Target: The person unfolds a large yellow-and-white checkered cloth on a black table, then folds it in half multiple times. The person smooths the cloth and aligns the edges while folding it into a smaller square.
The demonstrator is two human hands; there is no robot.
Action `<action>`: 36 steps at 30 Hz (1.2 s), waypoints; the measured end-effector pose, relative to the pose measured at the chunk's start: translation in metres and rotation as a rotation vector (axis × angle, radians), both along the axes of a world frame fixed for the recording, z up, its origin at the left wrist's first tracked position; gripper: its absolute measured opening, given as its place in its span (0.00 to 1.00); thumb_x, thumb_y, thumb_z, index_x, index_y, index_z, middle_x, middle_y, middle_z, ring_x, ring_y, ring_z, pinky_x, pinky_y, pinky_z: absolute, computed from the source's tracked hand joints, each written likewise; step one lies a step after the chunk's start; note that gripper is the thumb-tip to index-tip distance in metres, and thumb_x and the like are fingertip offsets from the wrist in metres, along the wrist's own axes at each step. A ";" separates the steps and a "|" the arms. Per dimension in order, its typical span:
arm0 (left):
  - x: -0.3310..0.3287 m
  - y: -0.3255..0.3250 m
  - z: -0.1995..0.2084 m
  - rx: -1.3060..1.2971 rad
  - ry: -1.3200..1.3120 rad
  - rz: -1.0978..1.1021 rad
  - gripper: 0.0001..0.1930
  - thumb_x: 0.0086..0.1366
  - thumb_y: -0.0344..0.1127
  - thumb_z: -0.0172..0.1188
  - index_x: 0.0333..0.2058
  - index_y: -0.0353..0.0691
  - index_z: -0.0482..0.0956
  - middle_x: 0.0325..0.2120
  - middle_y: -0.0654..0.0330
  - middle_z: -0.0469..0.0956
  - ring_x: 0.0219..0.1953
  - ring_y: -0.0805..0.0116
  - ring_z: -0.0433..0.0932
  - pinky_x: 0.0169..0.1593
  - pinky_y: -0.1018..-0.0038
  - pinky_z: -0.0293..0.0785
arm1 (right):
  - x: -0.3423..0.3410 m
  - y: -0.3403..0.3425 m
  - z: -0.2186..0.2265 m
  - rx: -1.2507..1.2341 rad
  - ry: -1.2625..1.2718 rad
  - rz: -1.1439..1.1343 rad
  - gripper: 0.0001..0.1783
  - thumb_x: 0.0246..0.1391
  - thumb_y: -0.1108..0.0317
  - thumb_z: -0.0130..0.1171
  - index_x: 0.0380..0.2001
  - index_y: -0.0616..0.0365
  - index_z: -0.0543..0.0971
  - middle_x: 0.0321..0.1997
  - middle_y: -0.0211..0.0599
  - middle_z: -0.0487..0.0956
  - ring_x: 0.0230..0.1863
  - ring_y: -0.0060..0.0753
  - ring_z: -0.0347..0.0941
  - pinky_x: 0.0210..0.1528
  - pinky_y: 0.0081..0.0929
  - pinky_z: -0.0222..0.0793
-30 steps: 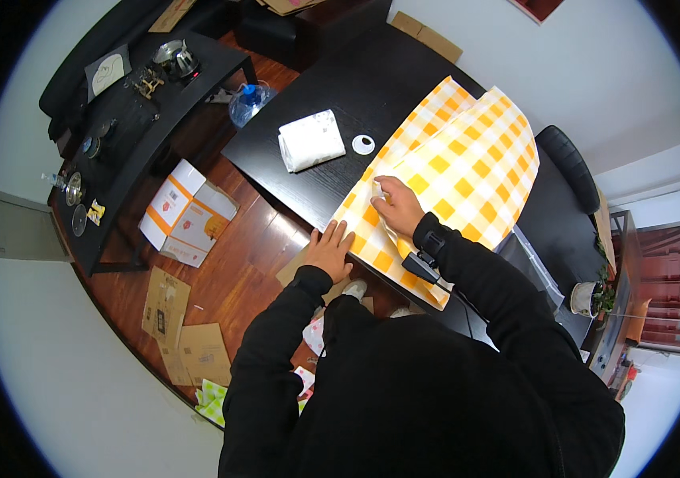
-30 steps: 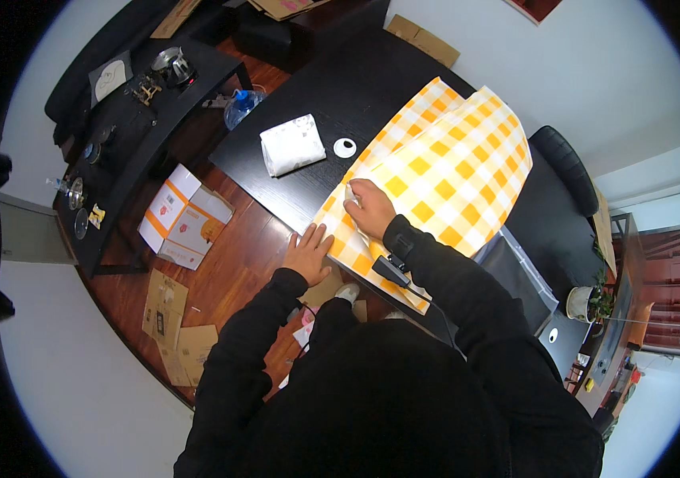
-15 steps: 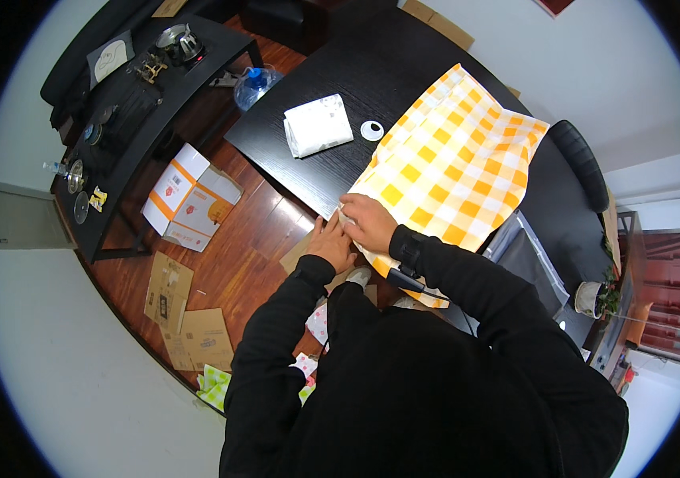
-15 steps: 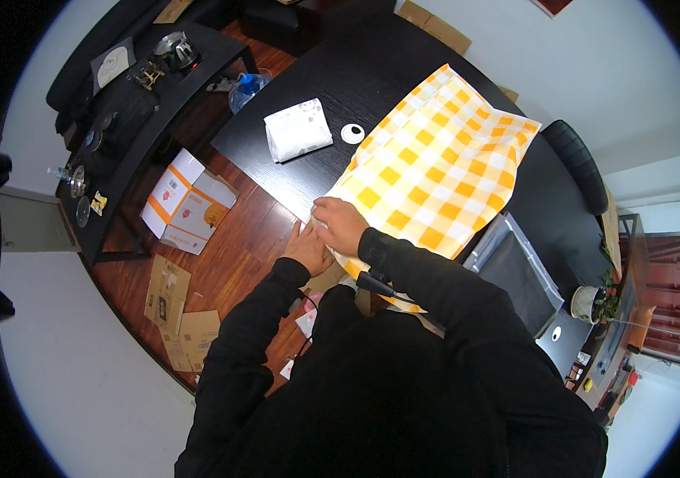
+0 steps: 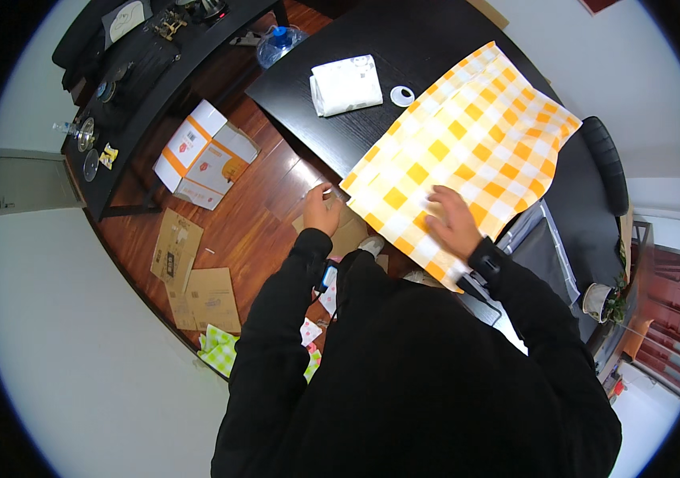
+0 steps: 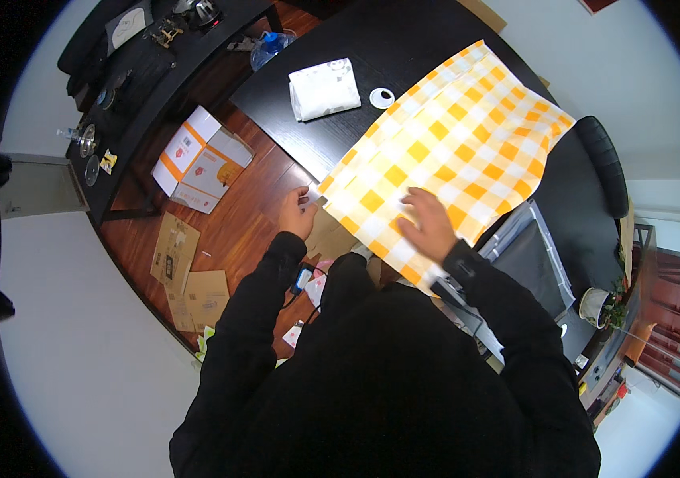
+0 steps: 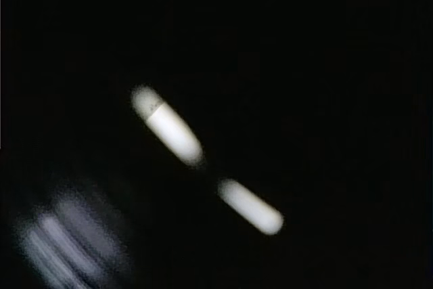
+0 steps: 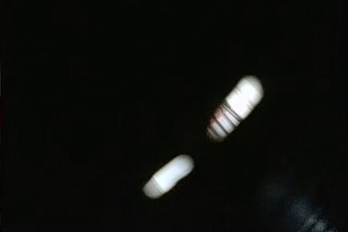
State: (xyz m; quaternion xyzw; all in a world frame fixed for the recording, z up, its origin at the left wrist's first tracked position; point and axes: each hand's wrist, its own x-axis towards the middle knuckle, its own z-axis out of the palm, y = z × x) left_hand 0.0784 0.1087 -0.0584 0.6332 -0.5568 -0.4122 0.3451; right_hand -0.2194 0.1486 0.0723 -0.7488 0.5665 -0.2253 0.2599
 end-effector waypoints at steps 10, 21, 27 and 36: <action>-0.007 -0.010 -0.002 0.821 0.370 -0.116 0.22 0.63 0.52 0.60 0.46 0.40 0.74 0.33 0.61 0.77 0.31 0.70 0.77 0.31 0.72 0.73 | -0.106 0.078 0.035 -0.097 -0.281 -0.600 0.15 0.53 0.75 0.57 0.45 0.62 0.74 0.47 0.37 0.75 0.42 0.27 0.71 0.45 0.23 0.66; -0.025 -0.011 0.024 0.731 0.531 -0.182 0.10 0.66 0.37 0.57 0.42 0.38 0.75 0.34 0.62 0.79 0.33 0.72 0.79 0.38 0.74 0.74 | -0.068 0.161 -0.007 0.467 0.080 -0.450 0.45 0.39 0.57 0.72 0.59 0.61 0.63 0.50 0.51 0.71 0.55 0.51 0.68 0.56 0.39 0.65; -0.031 -0.013 0.070 0.599 1.052 -0.166 0.08 0.68 0.29 0.52 0.44 0.35 0.72 0.44 0.54 0.78 0.47 0.63 0.77 0.56 0.62 0.69 | -0.054 0.155 -0.028 0.196 0.086 -0.552 0.30 0.47 0.60 0.67 0.51 0.58 0.69 0.46 0.48 0.74 0.49 0.53 0.71 0.49 0.41 0.69; -0.014 -0.020 0.034 0.486 0.481 -0.292 0.05 0.62 0.32 0.61 0.31 0.37 0.77 0.25 0.65 0.75 0.27 0.77 0.71 0.34 0.78 0.67 | -0.091 0.187 -0.042 0.228 0.009 -0.948 0.09 0.51 0.69 0.61 0.35 0.58 0.77 0.29 0.44 0.80 0.31 0.44 0.79 0.34 0.35 0.73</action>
